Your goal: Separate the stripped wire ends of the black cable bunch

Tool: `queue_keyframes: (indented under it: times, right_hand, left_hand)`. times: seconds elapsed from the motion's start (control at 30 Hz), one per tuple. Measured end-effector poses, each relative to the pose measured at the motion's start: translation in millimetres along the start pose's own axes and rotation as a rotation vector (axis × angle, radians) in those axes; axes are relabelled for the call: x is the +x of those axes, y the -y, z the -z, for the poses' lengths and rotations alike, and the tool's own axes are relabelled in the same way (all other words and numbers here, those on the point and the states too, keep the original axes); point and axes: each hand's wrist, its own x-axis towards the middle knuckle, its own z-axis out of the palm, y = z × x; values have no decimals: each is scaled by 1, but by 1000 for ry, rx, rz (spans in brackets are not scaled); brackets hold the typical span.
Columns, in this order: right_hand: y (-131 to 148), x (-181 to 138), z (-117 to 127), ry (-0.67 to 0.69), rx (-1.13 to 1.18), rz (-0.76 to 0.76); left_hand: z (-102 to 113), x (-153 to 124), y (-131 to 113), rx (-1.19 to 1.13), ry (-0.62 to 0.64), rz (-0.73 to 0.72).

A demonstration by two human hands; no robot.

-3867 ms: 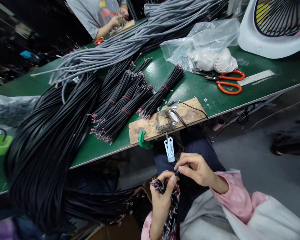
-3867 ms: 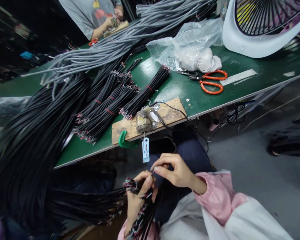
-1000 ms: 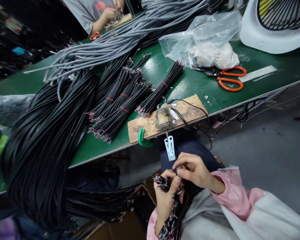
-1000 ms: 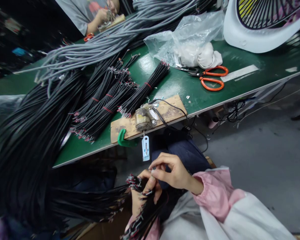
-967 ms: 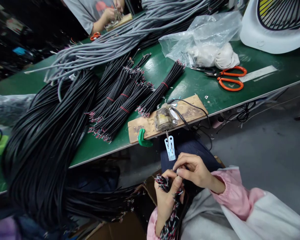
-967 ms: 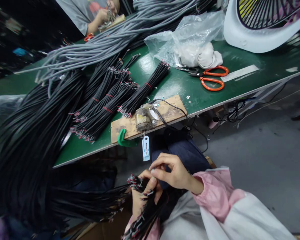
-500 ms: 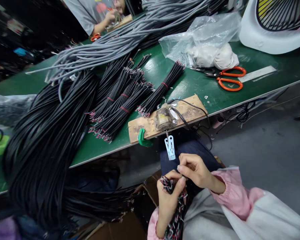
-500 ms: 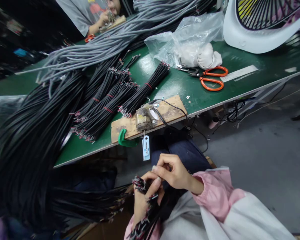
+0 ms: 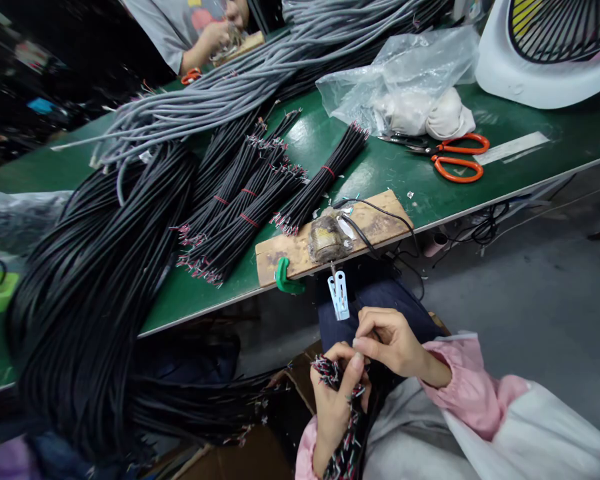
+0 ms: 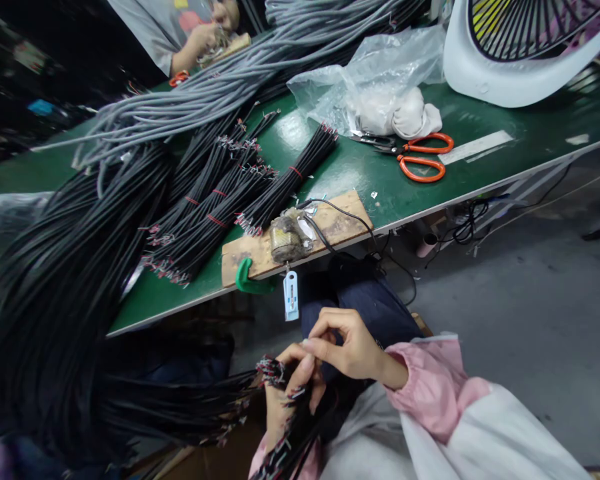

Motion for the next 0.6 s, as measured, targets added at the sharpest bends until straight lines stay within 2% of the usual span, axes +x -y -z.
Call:
queue_keyframes:
  times: [0.13, 0.23, 0.4, 0.6]
  right_hand:
    - [4, -2, -4, -57, -159, 24]
    - [3, -4, -8, -105, -227, 57]
    - [0, -3, -11, -176, -215, 82]
    - [-1, -1, -8, -159, -184, 117]
  left_hand:
    - [1, 1, -2, 112, -33, -87]
    - [-2, 2, -6, 75, -86, -101]
    - [-6, 2, -6, 1, -96, -75]
    - [-5, 3, -4, -50, -89, -67]
